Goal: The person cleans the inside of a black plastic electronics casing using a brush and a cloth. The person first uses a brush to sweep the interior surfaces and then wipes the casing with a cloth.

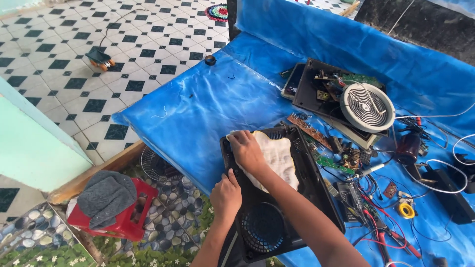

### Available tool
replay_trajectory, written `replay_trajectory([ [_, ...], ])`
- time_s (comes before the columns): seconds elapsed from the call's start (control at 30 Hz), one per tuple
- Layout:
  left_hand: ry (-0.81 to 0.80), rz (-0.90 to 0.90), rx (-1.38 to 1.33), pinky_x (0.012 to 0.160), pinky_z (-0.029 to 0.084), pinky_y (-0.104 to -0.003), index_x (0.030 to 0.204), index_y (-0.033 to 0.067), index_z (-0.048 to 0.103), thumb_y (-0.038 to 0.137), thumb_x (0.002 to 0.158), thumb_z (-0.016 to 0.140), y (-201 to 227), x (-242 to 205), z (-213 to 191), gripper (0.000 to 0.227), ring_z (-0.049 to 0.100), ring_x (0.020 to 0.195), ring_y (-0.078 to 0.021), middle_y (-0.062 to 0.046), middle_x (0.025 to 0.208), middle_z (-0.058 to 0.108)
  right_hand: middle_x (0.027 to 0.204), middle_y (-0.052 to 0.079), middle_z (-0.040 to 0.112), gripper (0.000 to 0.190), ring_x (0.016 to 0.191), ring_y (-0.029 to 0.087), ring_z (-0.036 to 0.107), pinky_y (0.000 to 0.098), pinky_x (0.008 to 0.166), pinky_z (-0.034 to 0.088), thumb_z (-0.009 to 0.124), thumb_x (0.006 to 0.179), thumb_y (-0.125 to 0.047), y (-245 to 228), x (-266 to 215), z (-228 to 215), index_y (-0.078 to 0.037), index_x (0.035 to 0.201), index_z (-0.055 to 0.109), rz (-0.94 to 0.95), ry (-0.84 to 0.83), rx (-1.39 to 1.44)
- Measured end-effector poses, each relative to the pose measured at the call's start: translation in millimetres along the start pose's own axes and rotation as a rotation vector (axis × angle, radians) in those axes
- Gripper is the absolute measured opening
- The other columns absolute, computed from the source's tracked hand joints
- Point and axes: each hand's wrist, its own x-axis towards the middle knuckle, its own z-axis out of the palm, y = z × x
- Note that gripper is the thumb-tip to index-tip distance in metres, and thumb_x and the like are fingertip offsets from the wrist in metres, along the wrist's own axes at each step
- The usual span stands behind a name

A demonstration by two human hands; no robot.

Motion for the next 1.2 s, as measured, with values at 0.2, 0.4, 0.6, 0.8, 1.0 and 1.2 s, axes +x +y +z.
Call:
replay_trajectory([
  [0.2, -0.03, -0.044, 0.006, 0.07, 0.056, -0.059, 0.096, 0.0049, 0.063, 0.049, 0.111, 0.024, 6.1, -1.8, -4.8, 0.061, 0.071, 0.084, -0.0465, -0.021, 0.09, 0.073, 0.104, 0.02, 0.073, 0.023, 0.087, 0.035, 0.067, 0.0428, 0.075, 0.056, 0.079, 0.085, 0.001, 60.5, -37.1, -39.6, 0.0, 0.107, 0.074, 0.112, -0.009, -0.129],
  [0.4, 0.02, -0.026, -0.001, 0.062, 0.057, -0.055, 0.091, 0.006, 0.065, 0.048, 0.111, 0.027, 6.0, -3.4, -3.0, 0.06, 0.071, 0.076, -0.0419, -0.018, 0.084, 0.073, 0.106, 0.02, 0.065, 0.017, 0.094, 0.038, 0.063, 0.0472, 0.08, 0.057, 0.066, 0.096, -0.001, 87.9, -59.7, -92.3, 0.007, 0.109, 0.072, 0.353, 0.041, -0.246],
  [0.6, -0.017, -0.07, 0.015, 0.073, 0.056, -0.061, 0.102, 0.0067, 0.066, 0.05, 0.11, 0.022, 6.0, -0.3, -0.1, 0.062, 0.071, 0.089, -0.0458, -0.02, 0.096, 0.074, 0.104, 0.02, 0.069, 0.015, 0.093, 0.035, 0.065, 0.0467, 0.083, 0.055, 0.063, 0.1, -0.006, 77.7, -54.5, -67.0, 0.007, 0.101, 0.07, 0.298, 0.043, -0.194],
  [0.8, -0.031, -0.08, 0.024, 0.074, 0.053, -0.063, 0.103, 0.007, 0.065, 0.051, 0.109, 0.02, 7.3, 0.2, -0.9, 0.063, 0.07, 0.089, -0.0481, -0.02, 0.096, 0.074, 0.118, 0.009, 0.066, 0.038, 0.104, 0.027, 0.057, 0.0382, 0.082, 0.046, 0.069, 0.09, -0.017, 70.3, -57.6, -57.7, -0.016, 0.127, 0.065, 0.332, -0.158, -0.46],
  [1.0, -0.004, -0.056, 0.029, 0.068, 0.056, -0.059, 0.1, 0.0069, 0.065, 0.049, 0.11, 0.022, 7.0, -0.9, -0.9, 0.061, 0.071, 0.084, -0.0448, -0.018, 0.091, 0.074, 0.107, 0.011, 0.069, 0.015, 0.099, 0.031, 0.06, 0.0441, 0.084, 0.049, 0.064, 0.1, -0.021, 93.5, -67.9, -72.1, -0.009, 0.105, 0.073, 0.388, -0.154, -0.5],
  [1.2, 0.001, -0.056, 0.047, 0.073, 0.056, -0.06, 0.106, 0.0052, 0.067, 0.05, 0.11, 0.022, 5.8, 0.0, 1.7, 0.063, 0.071, 0.088, -0.0465, -0.021, 0.096, 0.075, 0.112, 0.013, 0.067, 0.021, 0.102, 0.032, 0.061, 0.0469, 0.082, 0.046, 0.061, 0.101, -0.023, 52.7, -48.9, -71.9, -0.007, 0.105, 0.074, 0.35, -0.149, -0.355],
])
